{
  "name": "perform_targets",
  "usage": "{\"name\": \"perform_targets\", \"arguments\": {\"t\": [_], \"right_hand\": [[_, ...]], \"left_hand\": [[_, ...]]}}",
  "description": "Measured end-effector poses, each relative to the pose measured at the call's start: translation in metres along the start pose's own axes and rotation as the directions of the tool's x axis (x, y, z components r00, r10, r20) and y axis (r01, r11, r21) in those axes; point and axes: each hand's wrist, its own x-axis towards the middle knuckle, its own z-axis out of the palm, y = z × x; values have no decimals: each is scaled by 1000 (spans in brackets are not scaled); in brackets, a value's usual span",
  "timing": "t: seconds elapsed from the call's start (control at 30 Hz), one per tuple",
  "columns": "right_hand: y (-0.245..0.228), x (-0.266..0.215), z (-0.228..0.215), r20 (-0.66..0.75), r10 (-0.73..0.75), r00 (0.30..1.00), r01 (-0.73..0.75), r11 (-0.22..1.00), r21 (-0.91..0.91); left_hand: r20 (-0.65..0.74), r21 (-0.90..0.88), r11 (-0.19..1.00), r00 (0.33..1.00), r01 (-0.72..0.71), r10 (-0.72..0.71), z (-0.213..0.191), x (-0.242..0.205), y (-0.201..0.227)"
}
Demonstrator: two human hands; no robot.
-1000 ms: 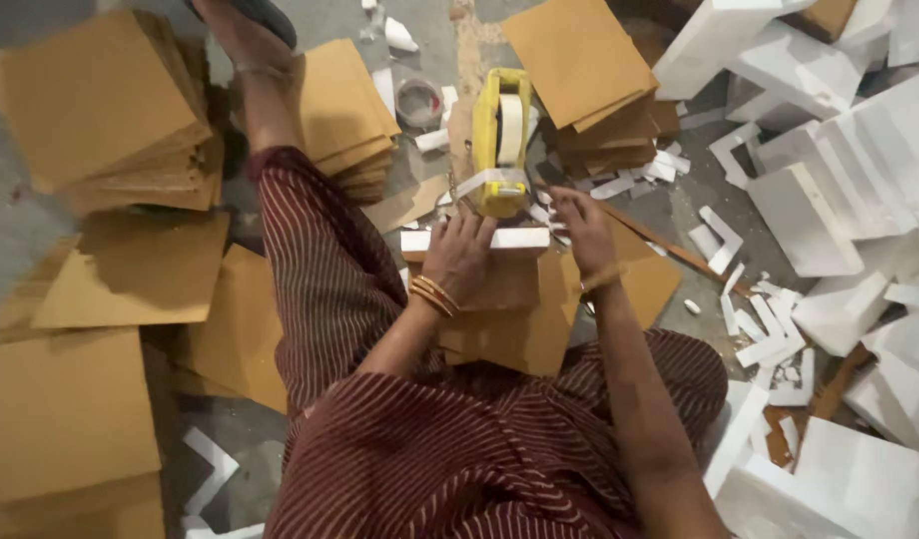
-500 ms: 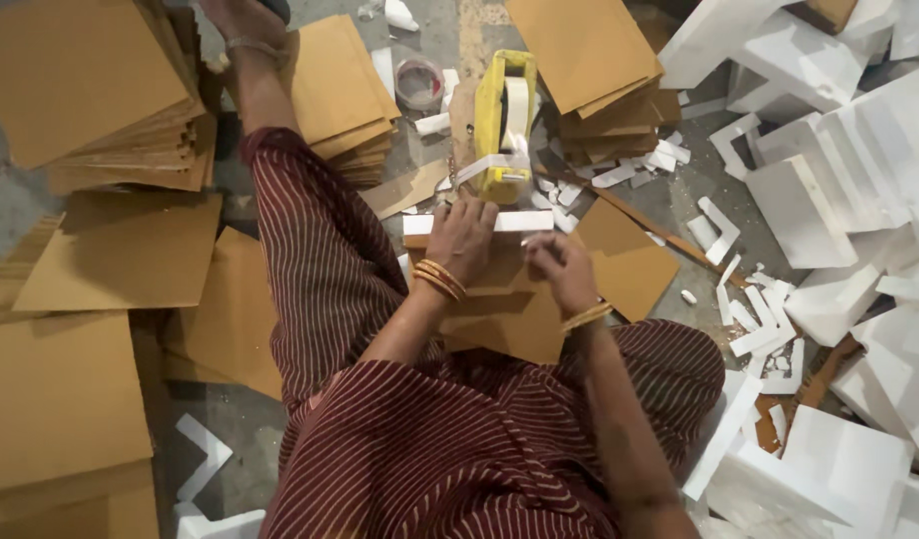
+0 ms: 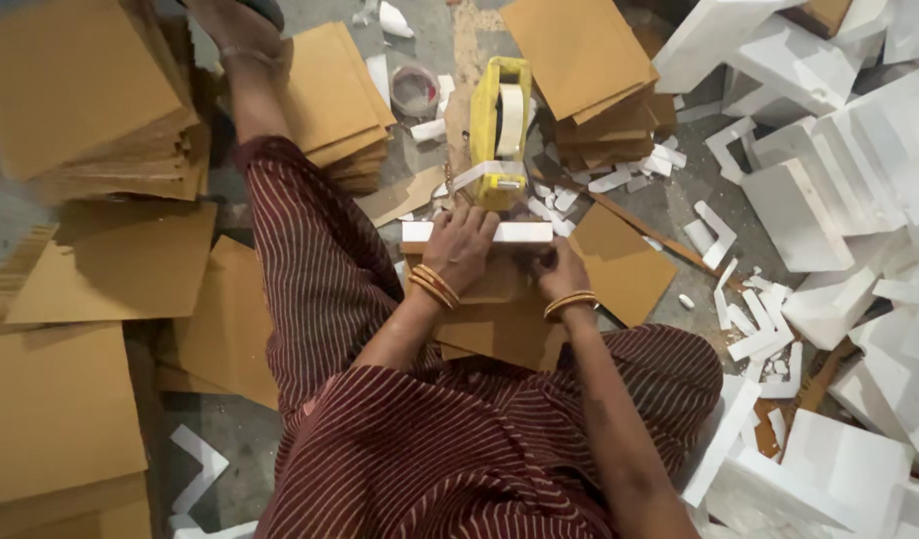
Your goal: The person sits on the floor and assembles small cardboard boxes by inserting white foam inserts into them. They use a handheld tape dispenser to seal the boxes and place the finished units into a stack.
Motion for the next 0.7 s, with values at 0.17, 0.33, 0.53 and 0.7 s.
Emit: {"name": "perform_targets", "arguments": {"t": [0.17, 0.33, 0.53, 0.7], "right_hand": [[-20, 26, -36, -20, -123, 992, 119, 898, 424], [-42, 65, -44, 299, -184, 936, -22, 819, 574], [-50, 97, -13, 495, -65, 866, -221, 839, 497], [-26, 119, 0, 536, -88, 839, -177, 889, 423]], "left_hand": [[-56, -58, 998, 998, 14, -17, -9, -4, 4], [-80, -6, 1000, 996, 29, -29, -14, -2, 7], [-83, 5, 999, 996, 36, -36, -13, 0, 4], [-105, 2, 1000, 994, 23, -23, -13, 0, 8]]}}
